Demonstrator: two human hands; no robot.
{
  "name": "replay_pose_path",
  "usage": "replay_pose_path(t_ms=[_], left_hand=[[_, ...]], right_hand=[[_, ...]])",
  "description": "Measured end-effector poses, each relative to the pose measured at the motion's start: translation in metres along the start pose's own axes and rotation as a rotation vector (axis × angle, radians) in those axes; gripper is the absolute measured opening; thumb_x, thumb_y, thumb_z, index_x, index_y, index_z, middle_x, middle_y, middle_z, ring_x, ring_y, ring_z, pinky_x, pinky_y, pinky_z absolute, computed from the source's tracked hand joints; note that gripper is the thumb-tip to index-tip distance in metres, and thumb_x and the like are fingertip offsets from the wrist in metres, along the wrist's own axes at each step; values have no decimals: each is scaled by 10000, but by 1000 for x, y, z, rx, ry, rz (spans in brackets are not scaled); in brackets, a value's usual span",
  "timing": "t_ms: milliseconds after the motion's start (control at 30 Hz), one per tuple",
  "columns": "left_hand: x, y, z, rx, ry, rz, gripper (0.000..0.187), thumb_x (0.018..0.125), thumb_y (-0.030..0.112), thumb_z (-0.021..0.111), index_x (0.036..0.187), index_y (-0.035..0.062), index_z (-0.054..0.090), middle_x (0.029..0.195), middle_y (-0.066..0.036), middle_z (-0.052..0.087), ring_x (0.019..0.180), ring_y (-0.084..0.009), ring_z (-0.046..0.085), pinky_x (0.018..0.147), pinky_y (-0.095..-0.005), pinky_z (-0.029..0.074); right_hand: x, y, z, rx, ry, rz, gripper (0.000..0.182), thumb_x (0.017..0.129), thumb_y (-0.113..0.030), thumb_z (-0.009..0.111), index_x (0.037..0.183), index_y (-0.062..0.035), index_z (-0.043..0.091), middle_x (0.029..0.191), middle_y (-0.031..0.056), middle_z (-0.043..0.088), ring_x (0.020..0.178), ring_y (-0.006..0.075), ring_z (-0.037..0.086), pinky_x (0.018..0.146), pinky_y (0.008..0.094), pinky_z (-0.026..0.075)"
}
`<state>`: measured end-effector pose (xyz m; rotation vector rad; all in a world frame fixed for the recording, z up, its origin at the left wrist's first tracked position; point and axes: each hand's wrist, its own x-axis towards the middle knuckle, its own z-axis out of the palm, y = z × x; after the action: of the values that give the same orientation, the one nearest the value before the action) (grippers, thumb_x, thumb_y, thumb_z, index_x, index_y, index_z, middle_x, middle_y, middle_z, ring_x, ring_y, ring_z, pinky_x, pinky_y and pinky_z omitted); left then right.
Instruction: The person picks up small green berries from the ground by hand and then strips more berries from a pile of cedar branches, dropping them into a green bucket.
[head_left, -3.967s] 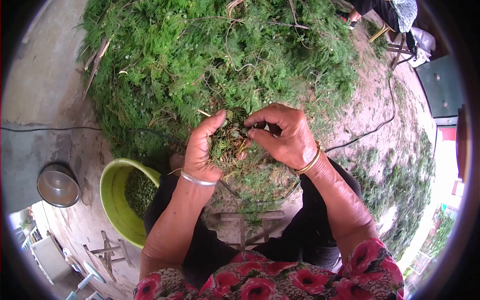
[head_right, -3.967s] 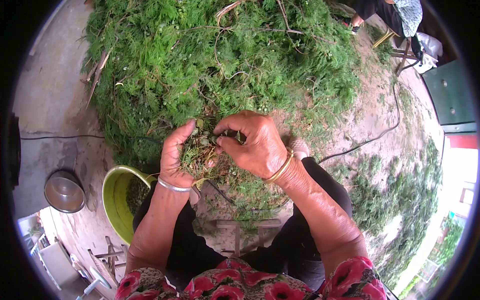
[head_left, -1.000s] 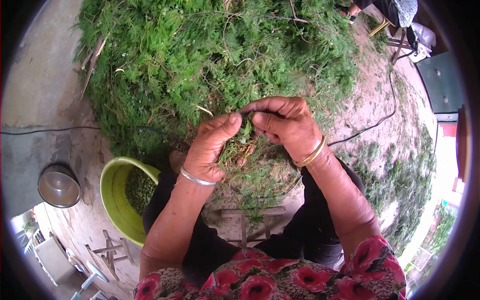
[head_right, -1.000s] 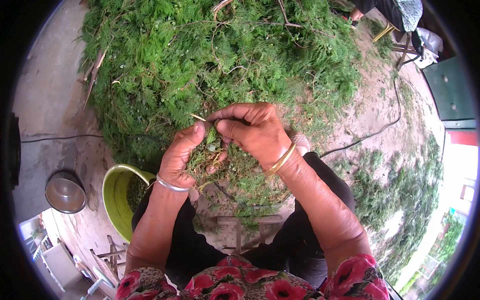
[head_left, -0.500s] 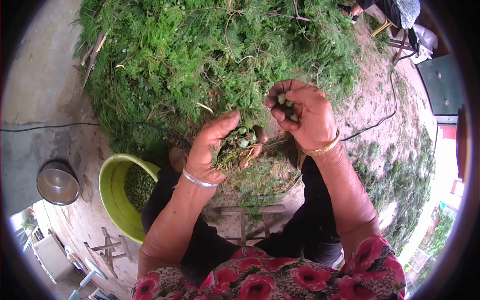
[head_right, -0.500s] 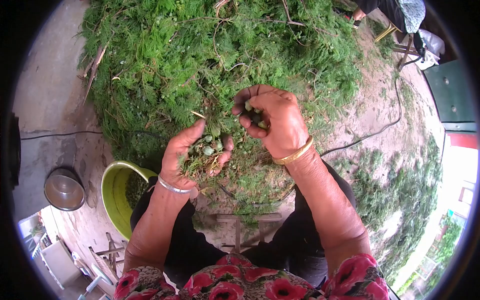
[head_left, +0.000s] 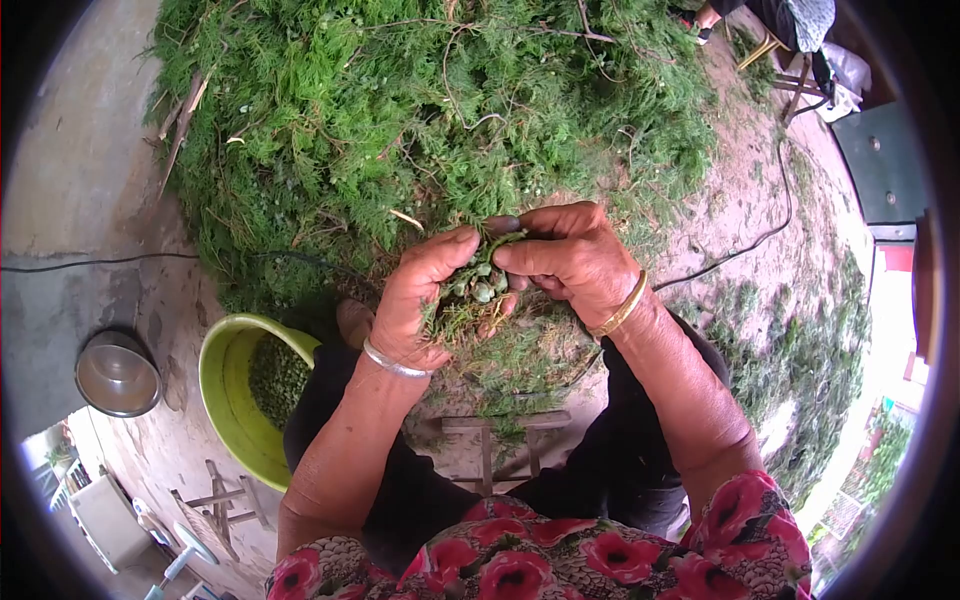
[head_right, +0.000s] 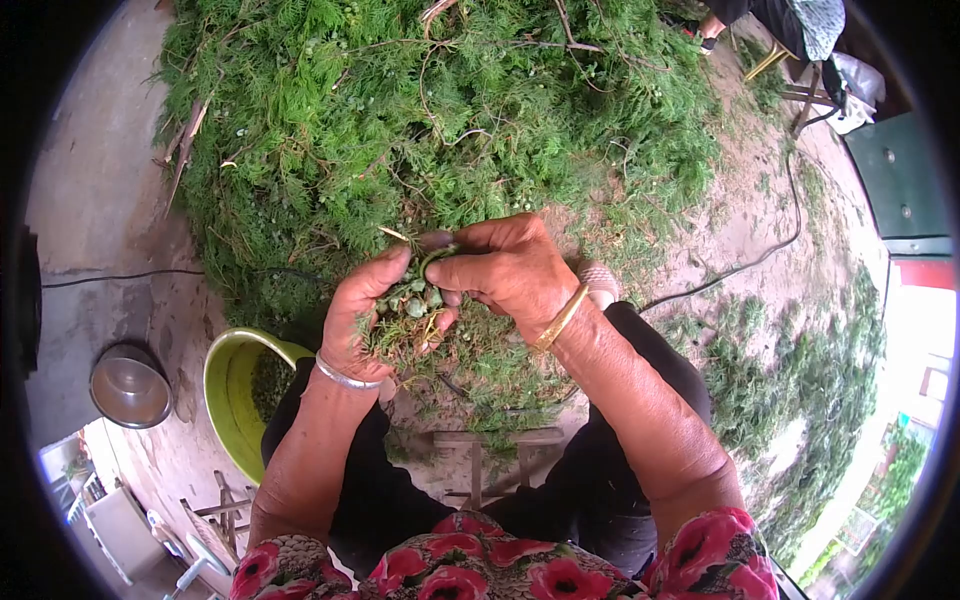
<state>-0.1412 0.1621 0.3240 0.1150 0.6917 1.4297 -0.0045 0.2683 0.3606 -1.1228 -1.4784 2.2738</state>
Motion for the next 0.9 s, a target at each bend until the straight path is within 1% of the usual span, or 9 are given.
replay_pose_path(t_ms=[33,100,167,300,367,433,667,733,900], left_hand=[[1,-1,0,24,1,-2,356,937,238,482,1136,-49,549,827,-175,653,672,-228,646,498,-272,517],[0,-1,0,-11,-33,14,331,933,219,494,1127,-44,549,824,-175,646,691,-231,643,515,-292,520],[-3,1,-2,-42,0,-43,355,942,322,500,1122,26,575,832,-171,637,672,-278,620,501,-328,494],[-4,2,-1,-93,-2,-15,306,942,229,494,1102,-23,560,831,-175,638,687,-249,637,530,-293,514],[-2,3,-8,-40,-11,-51,338,946,331,491,1122,54,572,866,-152,617,700,-245,602,499,-305,479],[-3,5,-5,-37,-1,-55,351,946,336,489,1128,47,568,868,-149,614,703,-241,598,499,-302,477],[-4,9,1,-95,10,-26,365,949,279,488,1147,-21,547,836,-154,640,657,-230,626,524,-288,495],[-4,10,-1,-93,5,-28,366,949,282,488,1148,-20,547,835,-152,640,656,-229,628,523,-289,496],[-4,9,-3,-80,36,-37,381,946,297,495,1153,-19,546,825,-145,641,652,-218,633,515,-285,496]], right_hand=[[0,1,1,12,2,-26,191,780,-76,671,912,58,646,616,28,603,446,30,404,408,179,252],[-1,0,0,41,6,-20,188,771,-67,668,914,53,644,617,26,602,453,28,404,412,180,256],[-2,-2,-1,70,8,-14,187,762,-59,664,915,48,643,617,24,601,459,26,405,415,181,259],[-2,-7,-8,-96,48,-120,181,752,-44,660,917,25,637,659,12,614,494,26,423,438,185,284],[-3,-8,-13,-134,58,-149,174,752,-44,662,914,14,638,680,8,621,505,27,428,447,186,292],[-4,-10,-17,-109,65,-119,149,745,-53,702,875,9,664,718,16,634,659,31,536,572,194,400],[-1,-2,-27,-363,129,-422,168,769,-61,705,930,-26,669,605,-42,537,529,19,442,469,201,340],[-4,-8,-32,190,7,-101,187,844,-63,619,1020,0,621,624,-27,509,504,46,392,417,188,263],[-2,-6,-35,390,-71,-54,180,908,-152,538,972,5,599,604,15,486,472,74,385,395,197,252]])
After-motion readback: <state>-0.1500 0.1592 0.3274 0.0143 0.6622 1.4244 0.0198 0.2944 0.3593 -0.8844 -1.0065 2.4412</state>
